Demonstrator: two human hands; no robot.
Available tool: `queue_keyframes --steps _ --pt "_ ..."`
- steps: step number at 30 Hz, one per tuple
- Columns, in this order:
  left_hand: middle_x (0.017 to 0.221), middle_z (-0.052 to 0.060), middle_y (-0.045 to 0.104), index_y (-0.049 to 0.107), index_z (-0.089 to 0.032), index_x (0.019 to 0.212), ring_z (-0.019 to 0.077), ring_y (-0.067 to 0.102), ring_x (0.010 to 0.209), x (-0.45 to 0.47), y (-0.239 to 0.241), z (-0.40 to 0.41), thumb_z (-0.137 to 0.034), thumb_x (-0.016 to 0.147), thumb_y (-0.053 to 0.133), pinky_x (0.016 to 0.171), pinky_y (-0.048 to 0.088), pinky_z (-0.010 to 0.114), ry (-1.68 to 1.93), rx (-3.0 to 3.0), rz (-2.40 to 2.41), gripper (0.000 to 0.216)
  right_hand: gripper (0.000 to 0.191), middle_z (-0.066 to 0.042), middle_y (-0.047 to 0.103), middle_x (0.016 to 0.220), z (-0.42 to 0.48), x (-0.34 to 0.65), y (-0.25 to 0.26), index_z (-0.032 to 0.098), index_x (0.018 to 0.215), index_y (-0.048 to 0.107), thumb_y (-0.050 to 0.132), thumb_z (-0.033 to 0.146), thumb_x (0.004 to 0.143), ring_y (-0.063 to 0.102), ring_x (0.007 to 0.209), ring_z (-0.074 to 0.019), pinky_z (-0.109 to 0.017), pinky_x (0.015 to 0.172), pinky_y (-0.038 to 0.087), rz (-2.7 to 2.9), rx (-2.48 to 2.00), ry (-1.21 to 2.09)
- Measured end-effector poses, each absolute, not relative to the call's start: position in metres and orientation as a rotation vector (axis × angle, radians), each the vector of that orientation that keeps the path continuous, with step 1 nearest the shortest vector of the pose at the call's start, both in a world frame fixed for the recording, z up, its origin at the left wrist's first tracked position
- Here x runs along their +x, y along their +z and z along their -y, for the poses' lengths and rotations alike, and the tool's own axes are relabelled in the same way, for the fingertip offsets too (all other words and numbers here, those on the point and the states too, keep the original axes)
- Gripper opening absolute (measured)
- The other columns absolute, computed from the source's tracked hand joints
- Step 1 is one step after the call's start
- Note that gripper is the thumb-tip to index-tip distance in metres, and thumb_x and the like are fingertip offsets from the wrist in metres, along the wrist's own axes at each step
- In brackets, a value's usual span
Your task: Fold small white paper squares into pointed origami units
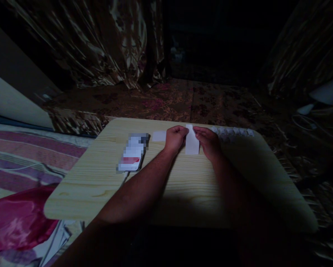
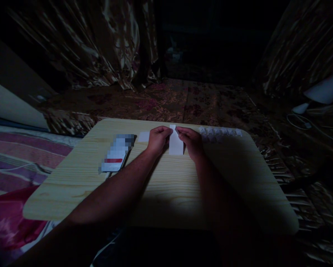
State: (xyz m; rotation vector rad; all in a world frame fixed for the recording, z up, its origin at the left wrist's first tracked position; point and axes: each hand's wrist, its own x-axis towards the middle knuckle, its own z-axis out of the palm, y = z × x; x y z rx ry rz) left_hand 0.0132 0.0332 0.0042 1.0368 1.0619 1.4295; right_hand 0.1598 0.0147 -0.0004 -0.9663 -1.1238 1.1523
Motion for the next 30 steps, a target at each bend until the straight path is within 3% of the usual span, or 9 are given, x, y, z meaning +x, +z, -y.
queue_keyframes --steps 6,14,22,26,30 --pt "0.05 -0.004 0.052 0.064 -0.016 0.064 0.0079 0.041 0.043 0.014 0.0016 -0.0362 -0.031 0.066 0.074 0.044 0.03 0.023 1.453 0.997 -1.023 0.017 0.031 -0.003 0.077 0.086 -0.0118 0.1599 -0.0014 0.021 0.094 0.077 0.078 0.035 0.066 0.068 0.077 -0.0184 -0.03 0.068 0.05 1.167 -1.009 1.158" --pt "0.053 -0.004 0.053 0.064 -0.017 0.065 0.0083 0.042 0.048 0.0142 0.0003 -0.0365 -0.034 0.069 0.074 0.048 0.032 0.023 1.451 1.006 -1.054 0.02 0.037 -0.003 0.075 0.09 -0.0173 0.1572 -0.0023 0.021 0.098 0.073 0.077 0.044 0.069 0.067 0.079 -0.019 -0.029 0.065 0.05 1.088 -1.044 1.123" --pt "0.053 -0.004 0.052 0.064 -0.017 0.066 0.0083 0.041 0.048 0.0172 0.0014 -0.0357 -0.035 0.072 0.073 0.048 0.033 0.024 1.495 1.018 -1.079 0.02 0.031 -0.002 0.072 0.077 -0.0178 0.1585 -0.0018 0.021 0.084 0.07 0.075 0.048 0.07 0.067 0.074 -0.0219 -0.033 0.065 0.052 1.011 -1.002 1.172" --pt "0.054 -0.003 0.056 0.064 -0.018 0.067 0.0093 0.045 0.049 0.0174 0.003 -0.0332 -0.035 0.075 0.071 0.049 0.036 0.024 1.502 1.055 -1.1 0.021 0.032 0.0 0.069 0.073 -0.0147 0.1594 -0.003 0.021 0.09 0.073 0.073 0.05 0.076 0.061 0.065 -0.0183 -0.029 0.059 0.047 1.15 -1.041 1.099" --pt "0.056 -0.003 0.057 0.066 -0.017 0.069 0.0094 0.046 0.05 0.017 0.0038 -0.0327 -0.033 0.071 0.074 0.051 0.037 0.024 1.497 1.078 -1.13 0.017 0.029 0.001 0.065 0.065 -0.0128 0.16 -0.0034 0.019 0.083 0.073 0.068 0.048 0.081 0.056 0.06 -0.0155 -0.026 0.053 0.04 1.312 -1.214 0.938"
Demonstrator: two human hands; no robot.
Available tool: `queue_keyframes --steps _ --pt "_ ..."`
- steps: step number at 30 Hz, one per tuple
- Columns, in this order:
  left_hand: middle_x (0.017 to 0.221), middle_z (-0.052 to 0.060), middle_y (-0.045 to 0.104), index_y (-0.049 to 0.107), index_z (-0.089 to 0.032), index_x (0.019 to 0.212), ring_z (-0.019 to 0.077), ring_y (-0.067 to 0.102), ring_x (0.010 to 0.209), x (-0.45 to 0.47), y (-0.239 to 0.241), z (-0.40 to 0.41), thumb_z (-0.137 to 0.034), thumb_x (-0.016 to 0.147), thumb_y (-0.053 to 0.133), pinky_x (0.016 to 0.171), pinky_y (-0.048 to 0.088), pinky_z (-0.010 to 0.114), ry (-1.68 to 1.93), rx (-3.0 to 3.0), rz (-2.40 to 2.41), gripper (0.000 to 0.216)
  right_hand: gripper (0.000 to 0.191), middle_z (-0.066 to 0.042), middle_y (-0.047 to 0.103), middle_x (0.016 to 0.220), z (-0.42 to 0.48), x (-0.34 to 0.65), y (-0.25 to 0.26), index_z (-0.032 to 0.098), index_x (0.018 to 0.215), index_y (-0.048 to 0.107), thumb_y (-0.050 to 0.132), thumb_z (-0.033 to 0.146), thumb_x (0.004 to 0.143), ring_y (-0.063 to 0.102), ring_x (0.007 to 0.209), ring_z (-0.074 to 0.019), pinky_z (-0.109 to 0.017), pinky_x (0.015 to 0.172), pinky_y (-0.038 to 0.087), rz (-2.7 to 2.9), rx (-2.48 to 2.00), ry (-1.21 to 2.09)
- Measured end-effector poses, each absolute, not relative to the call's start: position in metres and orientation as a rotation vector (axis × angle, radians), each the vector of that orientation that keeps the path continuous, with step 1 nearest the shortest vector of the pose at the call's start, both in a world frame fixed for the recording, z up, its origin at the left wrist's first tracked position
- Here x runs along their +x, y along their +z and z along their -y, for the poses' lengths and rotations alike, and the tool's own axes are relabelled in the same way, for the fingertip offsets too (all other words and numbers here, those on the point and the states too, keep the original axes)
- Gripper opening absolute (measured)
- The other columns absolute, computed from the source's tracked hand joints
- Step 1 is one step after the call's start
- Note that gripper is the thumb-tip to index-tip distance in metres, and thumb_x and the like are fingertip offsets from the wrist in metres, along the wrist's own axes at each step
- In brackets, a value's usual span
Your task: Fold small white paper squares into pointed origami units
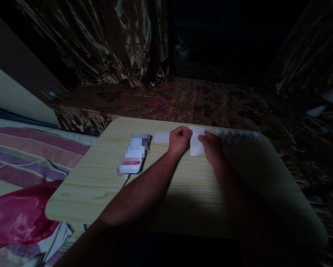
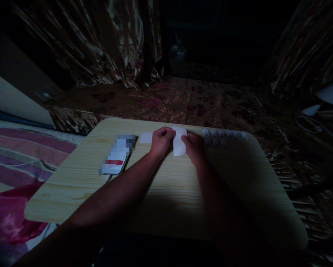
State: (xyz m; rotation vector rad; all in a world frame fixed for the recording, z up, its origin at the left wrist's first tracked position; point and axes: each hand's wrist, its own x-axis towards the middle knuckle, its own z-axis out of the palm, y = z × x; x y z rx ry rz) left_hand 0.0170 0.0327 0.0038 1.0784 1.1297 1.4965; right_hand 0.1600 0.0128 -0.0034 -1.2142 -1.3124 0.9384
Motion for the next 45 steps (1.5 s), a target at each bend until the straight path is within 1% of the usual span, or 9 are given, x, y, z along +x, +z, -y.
queue_keyframes --steps 4,11,21,26,34,37,39,42,45 --pt "0.064 -0.002 0.062 0.071 -0.016 0.078 0.0095 0.048 0.054 0.0156 0.0025 -0.0349 -0.027 0.067 0.075 0.053 0.038 0.024 1.522 1.043 -1.108 0.016 0.03 0.001 0.067 0.067 -0.0123 0.1605 -0.0026 0.018 0.085 0.075 0.068 0.047 0.079 0.054 0.056 -0.0143 -0.026 0.051 0.036 1.366 -1.219 1.035" --pt "0.062 -0.002 0.061 0.071 -0.016 0.081 0.0086 0.048 0.05 0.0153 -0.0028 -0.0383 -0.023 0.068 0.073 0.049 0.035 0.022 1.543 1.035 -1.034 0.015 0.041 -0.001 0.073 0.076 -0.015 0.1646 -0.0017 0.019 0.105 0.076 0.073 0.043 0.072 0.06 0.059 -0.0173 -0.027 0.052 0.041 1.287 -1.105 1.312" --pt "0.052 -0.005 0.053 0.067 -0.017 0.075 0.008 0.042 0.04 0.0172 0.0029 -0.0347 -0.018 0.069 0.066 0.039 0.032 0.021 1.56 0.985 -0.955 0.006 0.055 -0.005 0.079 0.089 -0.0166 0.1679 -0.0012 0.022 0.129 0.07 0.071 0.043 0.078 0.071 0.07 -0.0237 -0.033 0.059 0.051 1.315 -1.031 1.375" --pt "0.053 -0.004 0.054 0.066 -0.017 0.075 0.0078 0.044 0.04 0.0175 0.002 -0.0337 -0.017 0.07 0.063 0.04 0.032 0.02 1.564 0.995 -0.968 0.006 0.048 -0.007 0.079 0.106 -0.0164 0.1687 -0.0013 0.024 0.12 0.076 0.073 0.041 0.076 0.074 0.08 -0.0255 -0.036 0.065 0.055 1.309 -1.036 1.327" --pt "0.053 -0.007 0.052 0.06 -0.02 0.084 0.0087 0.043 0.039 0.0173 -0.0016 -0.035 -0.017 0.072 0.06 0.041 0.033 0.021 1.586 1.024 -0.97 0.012 0.042 -0.007 0.081 0.094 -0.0162 0.1684 -0.005 0.024 0.117 0.078 0.07 0.036 0.078 0.073 0.07 -0.0247 -0.034 0.056 0.053 1.352 -1.103 1.259" --pt "0.052 -0.01 0.05 0.052 -0.023 0.091 0.0086 0.042 0.039 0.0189 0.0013 -0.0339 -0.02 0.073 0.063 0.042 0.033 0.02 1.569 0.975 -0.936 0.021 0.043 -0.007 0.081 0.098 -0.0165 0.1685 -0.0052 0.023 0.12 0.077 0.068 0.037 0.08 0.075 0.079 -0.0268 -0.038 0.066 0.058 1.358 -1.098 1.221" --pt "0.052 -0.01 0.049 0.051 -0.023 0.086 0.0087 0.043 0.041 0.0193 0.0039 -0.033 -0.025 0.074 0.066 0.045 0.033 0.021 1.556 0.983 -0.963 0.019 0.042 -0.006 0.08 0.109 -0.0171 0.1683 -0.0044 0.024 0.12 0.076 0.067 0.038 0.082 0.075 0.097 -0.0288 -0.042 0.082 0.06 1.386 -1.095 1.129" --pt "0.054 -0.006 0.051 0.054 -0.019 0.07 0.0085 0.046 0.05 0.0182 0.0052 -0.032 -0.034 0.076 0.07 0.051 0.035 0.022 1.527 1.116 -1.063 0.022 0.038 -0.004 0.076 0.122 -0.0181 0.1672 -0.0025 0.025 0.117 0.078 0.065 0.039 0.084 0.068 0.12 -0.029 -0.045 0.106 0.051 1.469 -1.094 0.948" --pt "0.06 -0.003 0.055 0.06 -0.017 0.066 0.0088 0.046 0.056 0.0167 0.0023 -0.0315 -0.04 0.074 0.074 0.055 0.036 0.023 1.469 1.254 -1.132 0.028 0.038 -0.003 0.075 0.124 -0.0184 0.1658 -0.0014 0.025 0.119 0.077 0.062 0.039 0.087 0.066 0.123 -0.0281 -0.046 0.111 0.048 1.54 -1.12 0.882"
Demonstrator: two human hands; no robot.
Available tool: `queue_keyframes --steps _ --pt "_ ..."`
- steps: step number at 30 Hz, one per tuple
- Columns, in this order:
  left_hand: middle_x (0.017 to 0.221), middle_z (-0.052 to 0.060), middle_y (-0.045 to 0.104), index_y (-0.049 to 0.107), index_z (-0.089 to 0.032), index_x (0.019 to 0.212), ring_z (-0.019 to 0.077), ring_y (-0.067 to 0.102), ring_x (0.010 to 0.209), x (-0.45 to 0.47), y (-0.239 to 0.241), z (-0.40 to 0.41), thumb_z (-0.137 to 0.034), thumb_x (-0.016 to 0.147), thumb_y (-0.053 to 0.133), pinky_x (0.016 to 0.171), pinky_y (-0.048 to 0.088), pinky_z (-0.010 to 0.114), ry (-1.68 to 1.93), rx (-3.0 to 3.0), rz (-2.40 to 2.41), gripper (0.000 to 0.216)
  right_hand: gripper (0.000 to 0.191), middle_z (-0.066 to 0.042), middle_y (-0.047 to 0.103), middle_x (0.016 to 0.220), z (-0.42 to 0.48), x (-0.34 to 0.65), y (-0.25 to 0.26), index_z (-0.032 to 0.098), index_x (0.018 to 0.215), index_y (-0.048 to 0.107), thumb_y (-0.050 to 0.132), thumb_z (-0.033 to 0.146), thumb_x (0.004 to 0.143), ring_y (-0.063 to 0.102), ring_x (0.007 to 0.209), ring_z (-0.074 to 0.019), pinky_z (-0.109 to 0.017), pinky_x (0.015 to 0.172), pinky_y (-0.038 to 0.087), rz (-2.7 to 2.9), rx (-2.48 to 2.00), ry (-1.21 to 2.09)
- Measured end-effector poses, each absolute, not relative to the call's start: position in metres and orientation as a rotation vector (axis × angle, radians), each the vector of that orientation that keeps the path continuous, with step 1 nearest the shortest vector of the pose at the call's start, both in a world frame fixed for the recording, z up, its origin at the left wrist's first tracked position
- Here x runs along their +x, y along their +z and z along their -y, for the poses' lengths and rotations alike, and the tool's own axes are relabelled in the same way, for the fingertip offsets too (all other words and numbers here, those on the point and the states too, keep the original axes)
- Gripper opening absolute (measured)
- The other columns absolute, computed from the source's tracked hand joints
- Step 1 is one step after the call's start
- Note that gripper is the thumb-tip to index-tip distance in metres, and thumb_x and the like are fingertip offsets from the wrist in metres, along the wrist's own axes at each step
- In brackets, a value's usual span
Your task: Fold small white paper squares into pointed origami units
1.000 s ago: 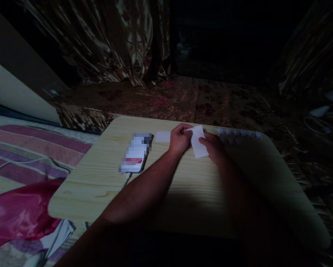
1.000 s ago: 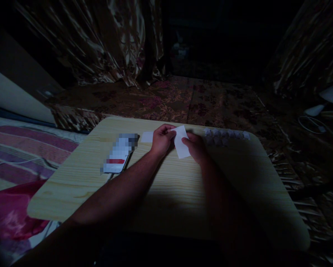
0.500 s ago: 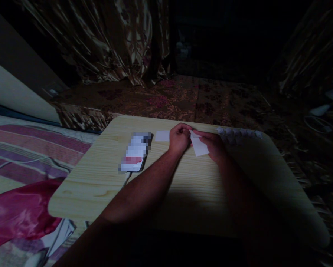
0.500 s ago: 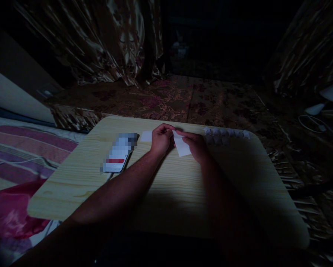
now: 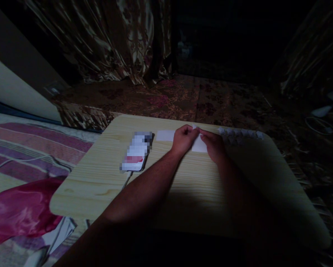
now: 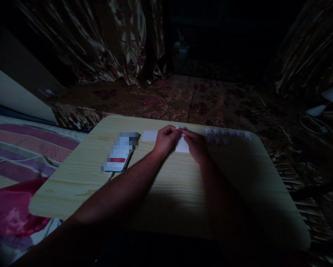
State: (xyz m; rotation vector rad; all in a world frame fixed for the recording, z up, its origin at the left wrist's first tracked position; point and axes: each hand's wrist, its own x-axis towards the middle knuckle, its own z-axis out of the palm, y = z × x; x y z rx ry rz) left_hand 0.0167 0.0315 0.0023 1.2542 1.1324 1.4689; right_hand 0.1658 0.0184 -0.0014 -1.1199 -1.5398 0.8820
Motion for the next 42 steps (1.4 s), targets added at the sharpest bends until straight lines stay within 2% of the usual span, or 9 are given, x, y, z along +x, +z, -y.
queue_keyframes --steps 5,8,11,19,23,26,31,34,42 --pt "0.059 -0.003 0.055 0.064 -0.017 0.069 0.0093 0.045 0.055 0.0164 -0.0027 -0.0321 -0.042 0.073 0.074 0.054 0.035 0.024 1.41 1.259 -1.139 0.027 0.041 -0.003 0.073 0.128 -0.0172 0.1645 -0.0014 0.025 0.126 0.073 0.058 0.035 0.089 0.065 0.125 -0.0262 -0.042 0.11 0.049 1.597 -1.136 0.833" --pt "0.058 -0.003 0.055 0.063 -0.017 0.065 0.0093 0.044 0.053 0.0161 -0.0025 -0.0325 -0.041 0.073 0.073 0.053 0.034 0.024 1.397 1.217 -1.137 0.027 0.05 -0.005 0.075 0.123 -0.0157 0.1632 -0.0006 0.023 0.135 0.067 0.057 0.031 0.087 0.072 0.106 -0.0249 -0.039 0.093 0.058 1.544 -1.217 0.812" --pt "0.057 -0.003 0.054 0.062 -0.017 0.063 0.0092 0.044 0.052 0.0154 -0.0016 -0.0323 -0.04 0.073 0.073 0.053 0.034 0.024 1.387 1.206 -1.138 0.028 0.055 -0.006 0.078 0.111 -0.0153 0.1613 -0.0008 0.021 0.139 0.064 0.056 0.031 0.085 0.072 0.084 -0.0225 -0.037 0.076 0.059 1.528 -1.302 0.78" --pt "0.055 -0.004 0.054 0.062 -0.018 0.062 0.0088 0.042 0.05 0.0156 -0.0001 -0.0321 -0.036 0.072 0.073 0.05 0.034 0.023 1.415 1.17 -1.126 0.023 0.05 -0.007 0.076 0.117 -0.0168 0.1599 -0.0047 0.022 0.13 0.07 0.061 0.036 0.083 0.071 0.093 -0.0256 -0.036 0.074 0.057 1.453 -1.238 0.929" --pt "0.054 -0.005 0.052 0.06 -0.018 0.061 0.0084 0.042 0.05 0.0153 0.0001 -0.0337 -0.032 0.069 0.072 0.05 0.034 0.023 1.449 1.135 -1.136 0.021 0.052 -0.005 0.078 0.103 -0.0171 0.1627 -0.004 0.021 0.128 0.072 0.067 0.041 0.079 0.068 0.08 -0.0224 -0.033 0.066 0.053 1.396 -1.196 1.033" --pt "0.056 -0.004 0.054 0.061 -0.018 0.062 0.0089 0.045 0.051 0.0152 -0.0001 -0.0335 -0.031 0.069 0.071 0.052 0.036 0.022 1.431 1.17 -1.15 0.018 0.042 -0.004 0.076 0.088 -0.0202 0.1631 -0.0048 0.021 0.111 0.078 0.064 0.048 0.082 0.064 0.07 -0.0194 -0.03 0.057 0.047 1.283 -1.158 1.041" --pt "0.058 -0.003 0.057 0.063 -0.017 0.063 0.0096 0.048 0.053 0.016 0.0015 -0.0309 -0.03 0.069 0.07 0.053 0.037 0.023 1.41 1.221 -1.18 0.016 0.039 0.002 0.056 0.057 -0.0229 0.1617 -0.0062 0.018 0.089 0.078 0.068 0.055 0.08 0.046 0.05 -0.013 -0.027 0.045 0.032 1.217 -1.196 1.049" --pt "0.059 -0.003 0.059 0.064 -0.017 0.064 0.0096 0.049 0.053 0.016 0.0024 -0.0311 -0.03 0.068 0.072 0.053 0.039 0.023 1.423 1.18 -1.173 0.016 0.038 0.004 0.051 0.053 -0.0218 0.1623 -0.0066 0.018 0.091 0.078 0.071 0.053 0.077 0.043 0.049 -0.0115 -0.026 0.046 0.03 1.205 -1.187 1.067" --pt "0.061 -0.003 0.059 0.064 -0.018 0.065 0.0096 0.049 0.055 0.0157 0.0021 -0.0324 -0.031 0.07 0.072 0.055 0.04 0.023 1.451 1.158 -1.107 0.016 0.036 0.004 0.058 0.055 -0.0206 0.1621 -0.0061 0.018 0.089 0.076 0.077 0.049 0.071 0.049 0.051 -0.0116 -0.024 0.047 0.034 1.2 -1.203 1.097"
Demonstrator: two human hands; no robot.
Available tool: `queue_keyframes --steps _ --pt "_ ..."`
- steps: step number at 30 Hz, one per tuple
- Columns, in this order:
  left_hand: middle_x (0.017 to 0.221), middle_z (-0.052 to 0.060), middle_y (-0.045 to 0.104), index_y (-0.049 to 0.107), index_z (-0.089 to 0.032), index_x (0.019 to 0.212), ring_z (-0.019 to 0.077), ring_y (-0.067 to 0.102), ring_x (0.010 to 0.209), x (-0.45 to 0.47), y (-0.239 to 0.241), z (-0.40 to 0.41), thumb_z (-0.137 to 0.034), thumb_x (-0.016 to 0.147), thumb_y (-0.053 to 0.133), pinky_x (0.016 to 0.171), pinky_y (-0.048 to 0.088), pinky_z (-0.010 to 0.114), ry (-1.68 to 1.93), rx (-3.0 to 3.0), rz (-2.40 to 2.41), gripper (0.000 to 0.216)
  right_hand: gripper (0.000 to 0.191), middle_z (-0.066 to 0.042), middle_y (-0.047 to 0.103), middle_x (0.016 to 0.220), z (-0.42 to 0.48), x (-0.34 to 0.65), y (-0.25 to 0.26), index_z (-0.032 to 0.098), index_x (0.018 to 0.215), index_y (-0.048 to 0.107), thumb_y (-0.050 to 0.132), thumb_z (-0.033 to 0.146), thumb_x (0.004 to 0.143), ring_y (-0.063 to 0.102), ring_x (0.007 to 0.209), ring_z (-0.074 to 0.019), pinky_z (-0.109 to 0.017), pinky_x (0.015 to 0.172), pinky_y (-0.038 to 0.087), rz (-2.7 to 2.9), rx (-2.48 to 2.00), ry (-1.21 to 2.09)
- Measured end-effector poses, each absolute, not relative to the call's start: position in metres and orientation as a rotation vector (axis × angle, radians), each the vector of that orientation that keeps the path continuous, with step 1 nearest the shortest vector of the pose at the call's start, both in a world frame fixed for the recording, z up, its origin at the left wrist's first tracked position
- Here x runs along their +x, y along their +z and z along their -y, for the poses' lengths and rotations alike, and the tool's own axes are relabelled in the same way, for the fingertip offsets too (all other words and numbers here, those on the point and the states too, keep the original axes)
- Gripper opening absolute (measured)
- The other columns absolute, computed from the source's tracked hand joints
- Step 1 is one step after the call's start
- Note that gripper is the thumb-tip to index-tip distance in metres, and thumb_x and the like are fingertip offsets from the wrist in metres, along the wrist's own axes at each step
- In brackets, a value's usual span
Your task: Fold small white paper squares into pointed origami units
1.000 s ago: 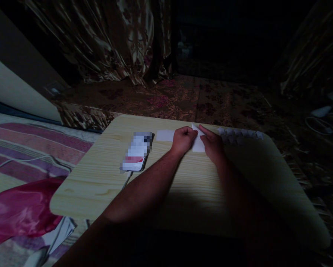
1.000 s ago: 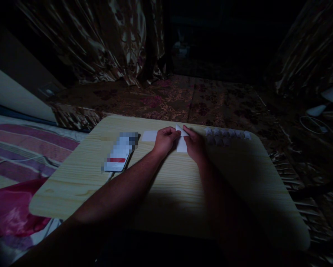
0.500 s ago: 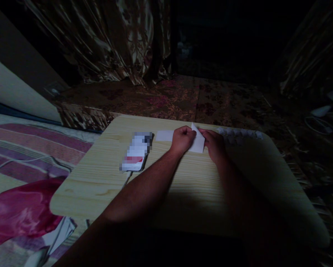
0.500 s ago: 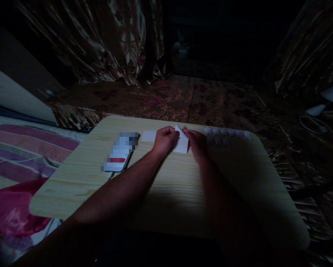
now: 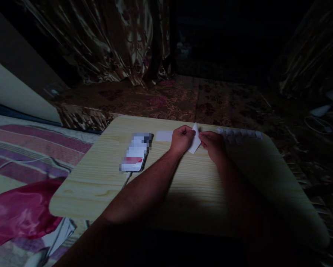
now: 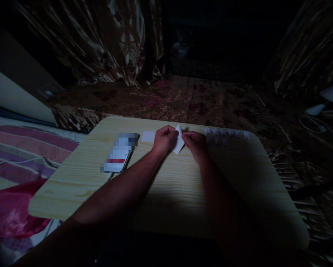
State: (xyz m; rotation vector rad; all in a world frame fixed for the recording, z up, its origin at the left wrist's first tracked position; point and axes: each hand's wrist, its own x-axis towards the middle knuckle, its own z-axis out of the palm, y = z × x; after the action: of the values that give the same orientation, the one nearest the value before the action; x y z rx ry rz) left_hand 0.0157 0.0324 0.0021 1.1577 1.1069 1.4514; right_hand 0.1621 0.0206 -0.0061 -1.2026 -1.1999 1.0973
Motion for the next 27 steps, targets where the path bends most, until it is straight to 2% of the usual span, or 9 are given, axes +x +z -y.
queue_keyframes --steps 4,8,14,20,27 --pt "0.061 -0.003 0.059 0.064 -0.018 0.067 0.0097 0.049 0.055 0.0162 0.0037 -0.0308 -0.031 0.071 0.071 0.055 0.039 0.023 1.442 1.171 -1.094 0.016 0.039 0.003 0.061 0.057 -0.0192 0.1597 -0.0028 0.018 0.091 0.074 0.08 0.047 0.067 0.052 0.051 -0.0121 -0.025 0.047 0.037 1.175 -1.234 1.119" --pt "0.06 -0.004 0.059 0.064 -0.017 0.071 0.0095 0.049 0.053 0.0173 0.004 -0.0294 -0.033 0.072 0.07 0.053 0.039 0.023 1.421 1.166 -1.067 0.017 0.038 0.004 0.06 0.054 -0.0191 0.1591 -0.0007 0.017 0.089 0.072 0.081 0.045 0.064 0.049 0.047 -0.0111 -0.024 0.044 0.034 1.166 -1.228 1.132" --pt "0.065 -0.003 0.064 0.063 -0.018 0.079 0.01 0.054 0.054 0.0195 0.0028 -0.0279 -0.032 0.073 0.072 0.053 0.041 0.022 1.418 1.193 -1.027 0.018 0.032 0.005 0.058 0.052 -0.0196 0.1593 -0.0007 0.017 0.088 0.07 0.079 0.042 0.069 0.045 0.043 -0.0095 -0.024 0.042 0.032 1.198 -1.182 1.109" --pt "0.084 0.003 0.075 0.063 -0.019 0.106 0.0137 0.065 0.063 0.0216 0.0036 -0.0272 -0.023 0.066 0.077 0.061 0.051 0.026 1.428 1.102 -0.933 0.043 0.031 0.006 0.058 0.054 -0.0193 0.1581 -0.0009 0.018 0.09 0.068 0.075 0.04 0.07 0.045 0.043 -0.0092 -0.024 0.042 0.033 1.201 -1.179 1.087" --pt "0.084 0.005 0.075 0.072 -0.015 0.097 0.0143 0.067 0.067 0.0206 -0.0019 -0.0315 -0.023 0.07 0.074 0.064 0.053 0.026 1.461 1.166 -0.989 0.028 0.033 0.006 0.058 0.054 -0.0213 0.1574 -0.0022 0.018 0.094 0.068 0.074 0.04 0.071 0.045 0.043 -0.009 -0.023 0.041 0.034 1.176 -1.165 1.074"
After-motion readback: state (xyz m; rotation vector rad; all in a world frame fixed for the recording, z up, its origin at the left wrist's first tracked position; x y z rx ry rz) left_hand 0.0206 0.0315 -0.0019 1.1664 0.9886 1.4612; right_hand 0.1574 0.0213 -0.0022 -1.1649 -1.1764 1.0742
